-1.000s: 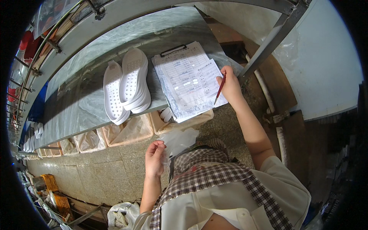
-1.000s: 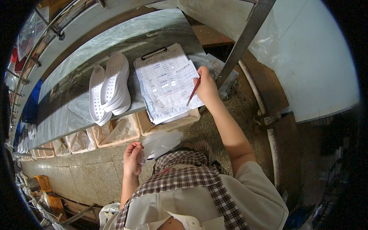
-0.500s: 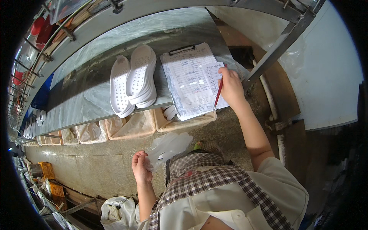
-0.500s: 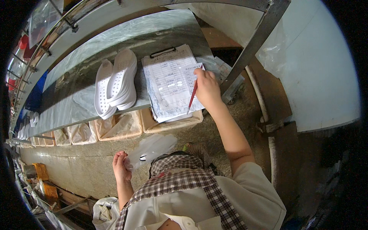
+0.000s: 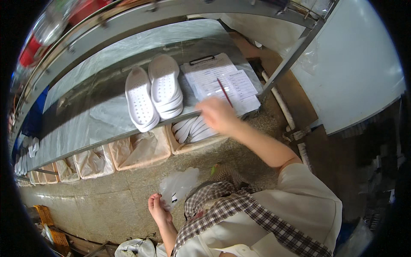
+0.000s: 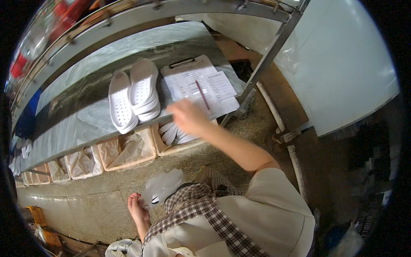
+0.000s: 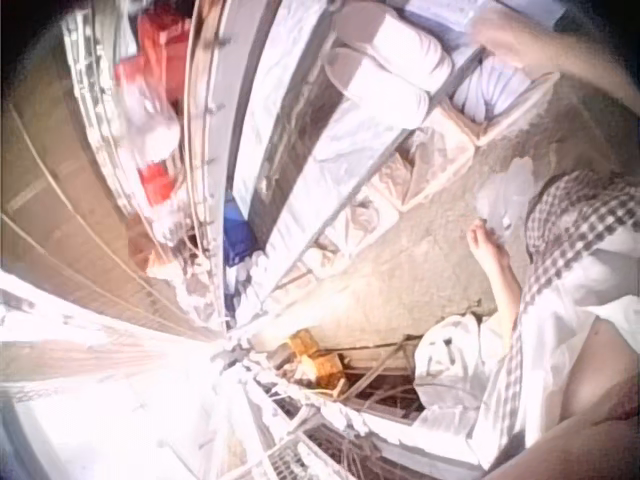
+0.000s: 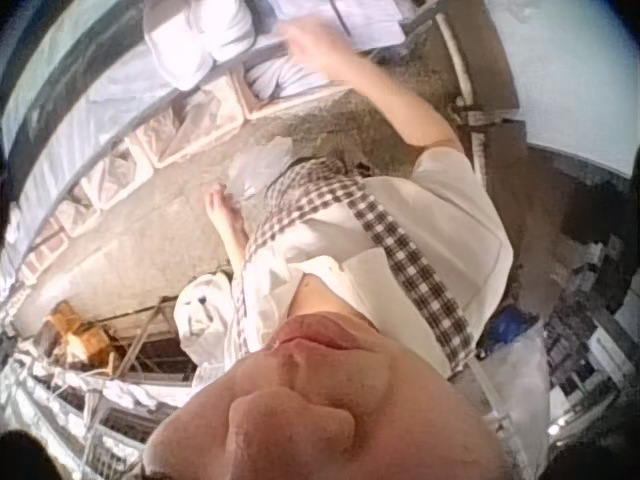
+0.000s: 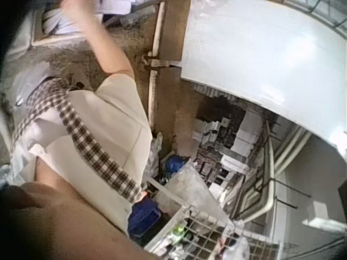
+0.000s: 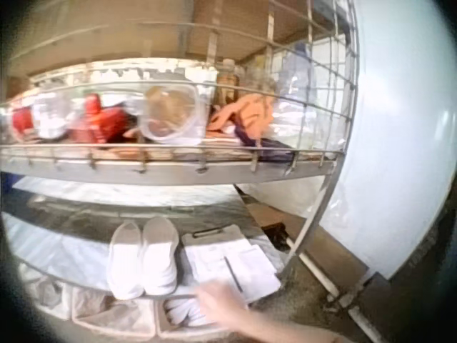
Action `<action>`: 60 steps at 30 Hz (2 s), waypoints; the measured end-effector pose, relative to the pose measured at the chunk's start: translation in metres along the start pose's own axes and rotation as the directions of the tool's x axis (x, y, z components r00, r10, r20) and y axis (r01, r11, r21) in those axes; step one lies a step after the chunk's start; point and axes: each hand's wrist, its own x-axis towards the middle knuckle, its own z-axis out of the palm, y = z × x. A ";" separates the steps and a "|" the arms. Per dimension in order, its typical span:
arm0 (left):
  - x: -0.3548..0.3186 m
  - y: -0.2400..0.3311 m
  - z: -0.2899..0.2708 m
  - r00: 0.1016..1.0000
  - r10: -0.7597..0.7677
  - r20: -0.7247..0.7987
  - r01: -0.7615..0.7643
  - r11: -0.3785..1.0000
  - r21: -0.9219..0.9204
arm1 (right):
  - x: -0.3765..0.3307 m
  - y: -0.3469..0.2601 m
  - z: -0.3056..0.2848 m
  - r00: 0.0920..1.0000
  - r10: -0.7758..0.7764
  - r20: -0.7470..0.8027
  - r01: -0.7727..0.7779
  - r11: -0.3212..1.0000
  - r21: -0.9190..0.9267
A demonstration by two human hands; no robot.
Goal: The person repeatedly picks up white slipper-style shoes from shelves and bins, inspects them by turning them over, and places them into a large fabric bag. The person also handles a plastic bag and writes on a clipboard with a pen.
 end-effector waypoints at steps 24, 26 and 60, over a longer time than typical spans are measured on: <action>-0.056 0.267 -0.326 0.733 0.606 0.308 -0.442 0.769 -0.461 | -0.013 -0.468 0.474 -0.036 -0.250 0.968 -0.536 0.822 0.192; -0.034 0.293 -0.355 0.725 0.644 0.246 -0.467 0.721 -0.512 | 0.013 -0.502 0.516 -0.051 -0.266 0.963 -0.520 0.830 0.202; 0.356 0.827 -1.141 0.454 0.889 -0.054 -0.864 0.425 -0.270 | 0.462 -1.258 1.123 -0.135 -0.445 0.885 -0.335 0.861 0.382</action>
